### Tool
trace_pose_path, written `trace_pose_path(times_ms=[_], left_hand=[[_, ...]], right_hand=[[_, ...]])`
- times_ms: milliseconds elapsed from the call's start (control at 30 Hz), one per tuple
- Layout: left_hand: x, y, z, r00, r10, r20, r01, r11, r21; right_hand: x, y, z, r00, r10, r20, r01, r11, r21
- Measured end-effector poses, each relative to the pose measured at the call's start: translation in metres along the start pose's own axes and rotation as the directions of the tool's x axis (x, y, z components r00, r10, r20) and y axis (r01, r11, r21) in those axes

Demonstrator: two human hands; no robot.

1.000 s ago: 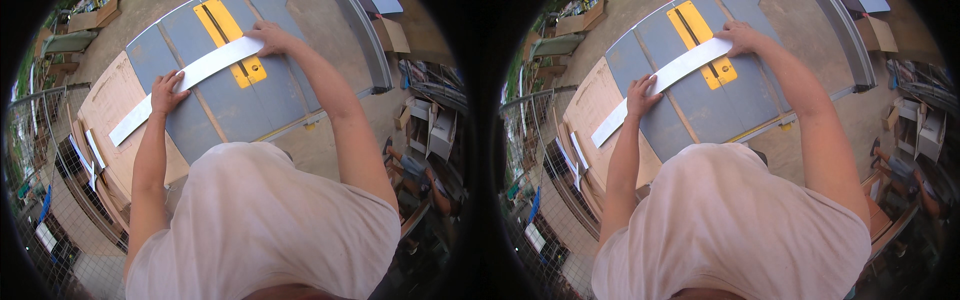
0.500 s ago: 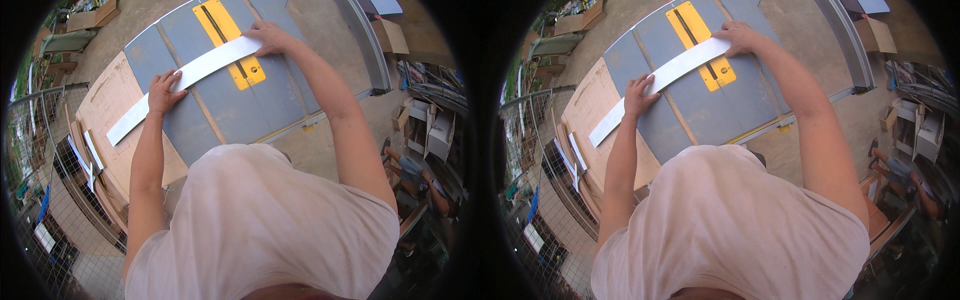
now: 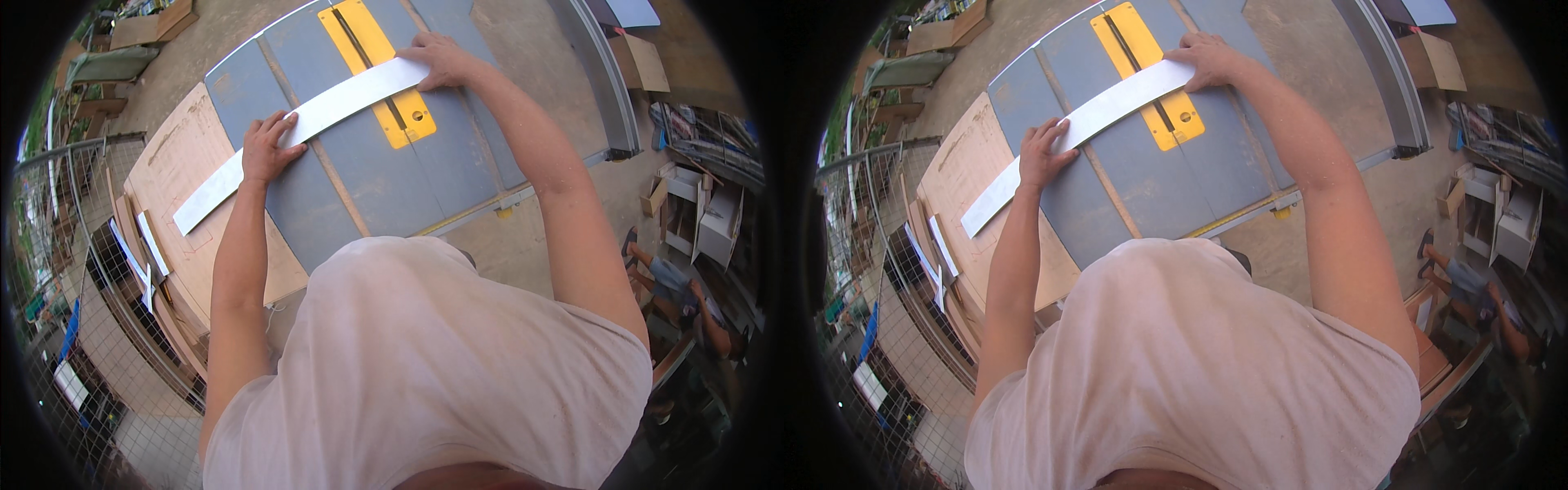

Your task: The person repeatedly feeds a long white plank through a table saw, guiding it with both hands to trim its edge. The plank is flipped and repositioned multiple times to continue the cut along its length.

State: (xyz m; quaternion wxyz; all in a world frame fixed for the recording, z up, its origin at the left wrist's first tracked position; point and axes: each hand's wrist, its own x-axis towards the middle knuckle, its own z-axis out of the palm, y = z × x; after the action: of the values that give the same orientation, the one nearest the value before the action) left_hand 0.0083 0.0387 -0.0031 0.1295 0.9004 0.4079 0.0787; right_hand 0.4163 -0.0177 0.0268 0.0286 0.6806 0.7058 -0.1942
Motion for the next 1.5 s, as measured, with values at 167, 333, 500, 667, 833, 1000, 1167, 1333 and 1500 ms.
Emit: trace_pose_path(times_ms=[167,333,500,667,833,1000,1167,1333,1500], left_hand=[[0.004,-0.002,-0.001,1.0,0.006,0.001,-0.006,1.0,0.014],[0.006,-0.002,-0.002,1.0,0.0,0.007,0.0,1.0,0.007],[0.007,-0.007,-0.002,1.0,0.028,-0.013,-0.028,1.0,-0.013],[0.01,-0.011,-0.002,1.0,0.023,-0.009,-0.023,1.0,-0.006],[0.014,-0.012,-0.003,1.0,0.02,-0.006,-0.02,1.0,-0.004],[0.016,-0.015,-0.003,1.0,0.021,-0.005,-0.021,1.0,0.003],[0.019,-0.017,-0.003,1.0,0.007,0.0,-0.007,1.0,0.008],[0.022,-0.017,-0.005,1.0,-0.012,0.007,0.012,1.0,0.021],[0.025,-0.02,-0.004,1.0,-0.02,0.011,0.02,0.999,0.03]], right_hand=[[0.004,0.006,0.003,1.0,-0.022,-0.019,0.021,1.0,-0.017],[0.008,0.01,0.004,0.999,-0.043,-0.029,0.043,0.999,-0.013],[0.012,0.012,0.003,0.997,-0.071,-0.034,0.071,0.997,-0.011],[0.017,0.014,0.004,0.997,-0.067,-0.038,0.067,0.998,0.002],[0.021,0.014,0.004,0.998,-0.055,-0.039,0.054,0.998,-0.015],[0.026,0.013,0.004,0.999,-0.044,-0.025,0.043,0.998,-0.04],[0.029,0.015,0.003,0.999,-0.044,-0.028,0.043,0.998,-0.047],[0.036,0.015,0.004,0.998,-0.045,-0.034,0.042,0.996,-0.081],[0.041,0.015,0.001,0.998,-0.049,-0.026,0.047,0.994,-0.102]])
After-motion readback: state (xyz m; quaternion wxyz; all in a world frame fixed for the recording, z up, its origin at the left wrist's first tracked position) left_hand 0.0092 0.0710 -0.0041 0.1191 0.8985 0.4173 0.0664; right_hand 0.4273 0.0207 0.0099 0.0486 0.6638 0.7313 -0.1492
